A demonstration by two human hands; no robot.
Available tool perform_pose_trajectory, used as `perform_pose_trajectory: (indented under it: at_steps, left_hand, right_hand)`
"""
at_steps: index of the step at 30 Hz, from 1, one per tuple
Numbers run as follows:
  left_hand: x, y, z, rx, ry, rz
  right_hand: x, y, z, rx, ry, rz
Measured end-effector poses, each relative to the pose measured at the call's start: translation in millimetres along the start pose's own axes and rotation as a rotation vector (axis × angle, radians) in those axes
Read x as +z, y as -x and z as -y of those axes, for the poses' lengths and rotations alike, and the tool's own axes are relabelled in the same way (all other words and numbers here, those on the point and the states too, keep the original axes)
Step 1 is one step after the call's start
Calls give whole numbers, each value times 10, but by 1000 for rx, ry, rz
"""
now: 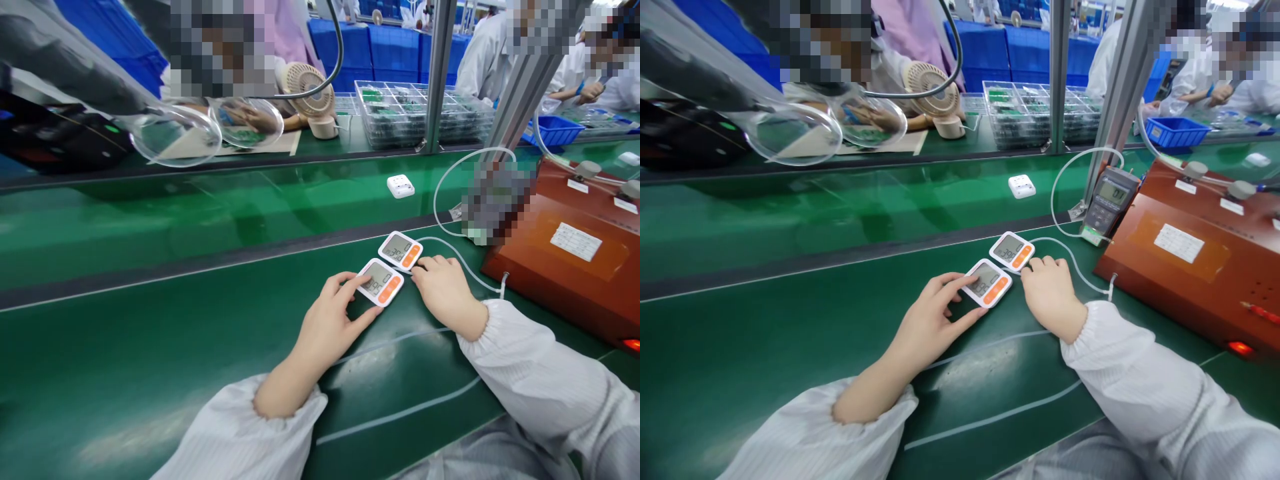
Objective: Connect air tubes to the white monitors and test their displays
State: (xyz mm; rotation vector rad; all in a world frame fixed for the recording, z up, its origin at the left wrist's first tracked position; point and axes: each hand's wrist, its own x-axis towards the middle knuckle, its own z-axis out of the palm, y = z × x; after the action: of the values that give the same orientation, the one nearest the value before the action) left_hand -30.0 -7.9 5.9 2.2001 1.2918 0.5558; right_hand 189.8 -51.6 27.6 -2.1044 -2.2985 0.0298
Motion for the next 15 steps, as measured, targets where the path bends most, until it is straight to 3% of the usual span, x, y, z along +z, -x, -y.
perform_pose_trajectory:
  at_steps: [9,13,15]
  left_hand:
    - [-9,14,-69,25,-23,37]
    - [-33,0,-52,-10,57,32]
    - [-49,-7,-33,-27,79,11]
  right_hand:
    - [-3,-68,-74,127,49,35]
    - [-89,4,-13,120,47,-109]
    - [-119,76,76,26,-3,-196]
